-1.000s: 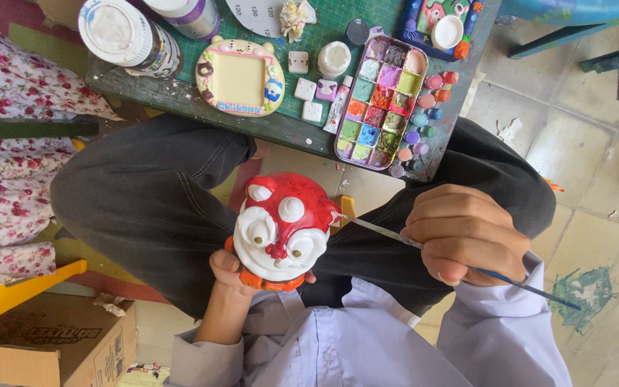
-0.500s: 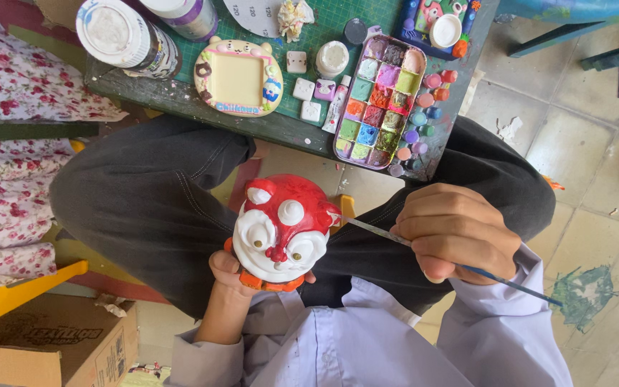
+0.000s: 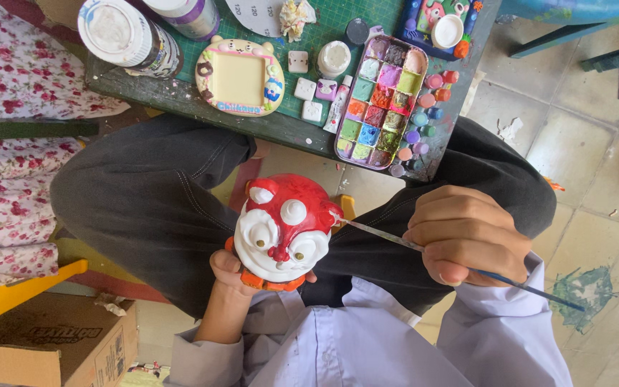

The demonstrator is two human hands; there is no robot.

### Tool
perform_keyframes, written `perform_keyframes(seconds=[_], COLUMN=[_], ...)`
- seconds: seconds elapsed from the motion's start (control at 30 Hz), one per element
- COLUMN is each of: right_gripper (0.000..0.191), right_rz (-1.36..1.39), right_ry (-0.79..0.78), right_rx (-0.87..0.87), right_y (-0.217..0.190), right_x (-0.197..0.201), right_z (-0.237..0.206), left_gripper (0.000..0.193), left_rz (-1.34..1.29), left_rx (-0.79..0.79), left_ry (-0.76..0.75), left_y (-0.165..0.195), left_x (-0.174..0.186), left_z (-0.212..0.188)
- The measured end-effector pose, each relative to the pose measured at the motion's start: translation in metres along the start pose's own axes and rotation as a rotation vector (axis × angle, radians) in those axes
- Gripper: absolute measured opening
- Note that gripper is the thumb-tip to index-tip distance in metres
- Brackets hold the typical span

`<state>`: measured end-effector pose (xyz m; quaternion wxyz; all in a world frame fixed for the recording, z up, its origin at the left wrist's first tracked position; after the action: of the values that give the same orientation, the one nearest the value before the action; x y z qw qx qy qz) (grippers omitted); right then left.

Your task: The person sits on the floor holding a plaster figurine and paints its details with a small brush, dipping the brush into a watercolor palette on a low table. They wipe the brush, set the figurine on the table, and handle a small plaster piece before picking the figurine up again.

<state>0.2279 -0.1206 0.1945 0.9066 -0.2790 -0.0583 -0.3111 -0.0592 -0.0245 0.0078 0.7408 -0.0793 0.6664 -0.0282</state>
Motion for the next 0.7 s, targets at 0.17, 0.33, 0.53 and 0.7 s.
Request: perform_keyframes(seconds=[0.17, 0.33, 0.53, 0.7], right_gripper=[0.032, 0.032, 0.034, 0.035], right_rz=[0.004, 0.019, 0.0, 0.04], right_ry=[0.003, -0.076, 0.068, 0.05], right_rx=[0.023, -0.001, -0.12, -0.175], right_y=[0.003, 0.003, -0.004, -0.003], right_x=[-0.002, 0.003, -0.002, -0.003], right_z=[-0.004, -0.001, 0.002, 0.001], left_gripper=[0.082, 0.095, 0.093, 0.099], left_rz=[-0.002, 0.019, 0.004, 0.028], left_rx=[-0.021, -0.021, 0.013, 0.005], left_ry=[0.059, 0.093, 0.076, 0.101], left_y=[0.001, 0.0, 0.002, 0.003], left_x=[-0.005, -0.021, -0.02, -0.037], left_z=[0.003, 0.014, 0.015, 0.028])
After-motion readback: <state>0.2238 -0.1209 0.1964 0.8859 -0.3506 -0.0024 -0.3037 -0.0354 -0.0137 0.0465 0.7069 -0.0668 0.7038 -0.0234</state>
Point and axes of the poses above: each hand's wrist, its own z-axis towards the middle knuckle, its own x-axis out of the back of the hand, y = z × x, the point moved 2 cm from there along z, towards the middle knuckle, and after that the axes turned 6 degrees about x, right-handed, at the moved point
